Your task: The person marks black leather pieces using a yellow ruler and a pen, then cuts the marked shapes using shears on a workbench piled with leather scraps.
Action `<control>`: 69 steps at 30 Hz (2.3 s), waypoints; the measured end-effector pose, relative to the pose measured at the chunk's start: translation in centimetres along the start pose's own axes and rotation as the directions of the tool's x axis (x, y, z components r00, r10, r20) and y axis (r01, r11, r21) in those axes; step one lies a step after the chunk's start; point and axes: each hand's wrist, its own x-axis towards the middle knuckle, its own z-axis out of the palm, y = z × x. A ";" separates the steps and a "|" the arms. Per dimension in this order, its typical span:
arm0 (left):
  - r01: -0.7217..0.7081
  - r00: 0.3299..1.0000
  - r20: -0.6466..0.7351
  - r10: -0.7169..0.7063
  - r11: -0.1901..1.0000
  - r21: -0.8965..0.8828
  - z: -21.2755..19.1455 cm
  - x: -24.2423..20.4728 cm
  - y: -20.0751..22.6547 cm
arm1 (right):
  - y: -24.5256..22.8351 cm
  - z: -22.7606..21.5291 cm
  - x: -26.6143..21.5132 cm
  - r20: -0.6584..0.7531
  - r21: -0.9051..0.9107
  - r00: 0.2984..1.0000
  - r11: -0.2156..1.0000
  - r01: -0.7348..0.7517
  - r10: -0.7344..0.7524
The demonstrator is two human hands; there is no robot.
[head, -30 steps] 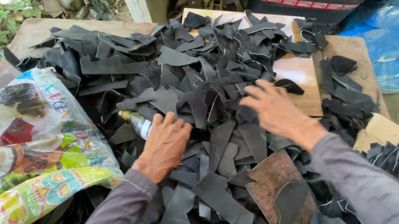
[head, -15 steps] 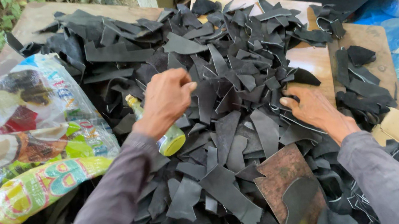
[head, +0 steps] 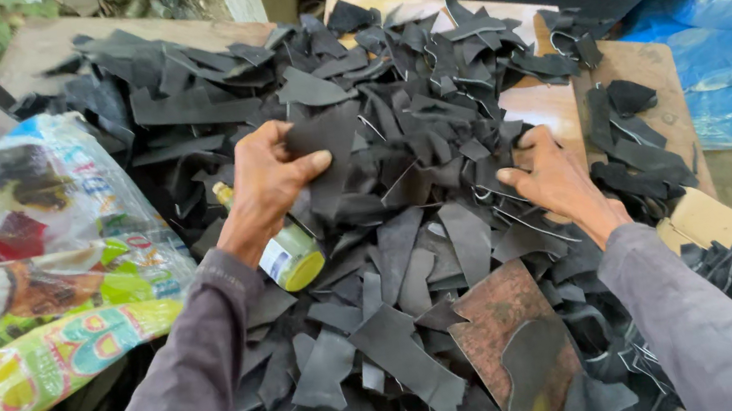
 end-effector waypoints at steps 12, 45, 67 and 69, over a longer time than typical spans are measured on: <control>0.002 0.983 -0.138 0.120 0.748 0.664 -2.0 -4.9 -0.9 | -6.8 2.0 -1.0 0.120 -0.263 0.906 0.867 0.424 -0.407; -0.130 0.922 0.372 0.109 0.991 0.031 10.3 -8.4 6.0 | -11.7 -4.6 -1.1 0.081 0.699 0.941 0.691 0.182 -0.330; 0.134 0.982 0.114 -0.151 0.980 0.145 -1.7 -19.3 7.9 | -8.6 5.7 0.4 -0.037 0.039 0.964 0.963 0.266 -0.265; 0.059 0.988 0.131 -0.077 0.989 0.135 -2.1 -19.3 7.5 | -9.7 6.1 0.8 -0.212 0.238 0.941 0.920 0.310 -0.262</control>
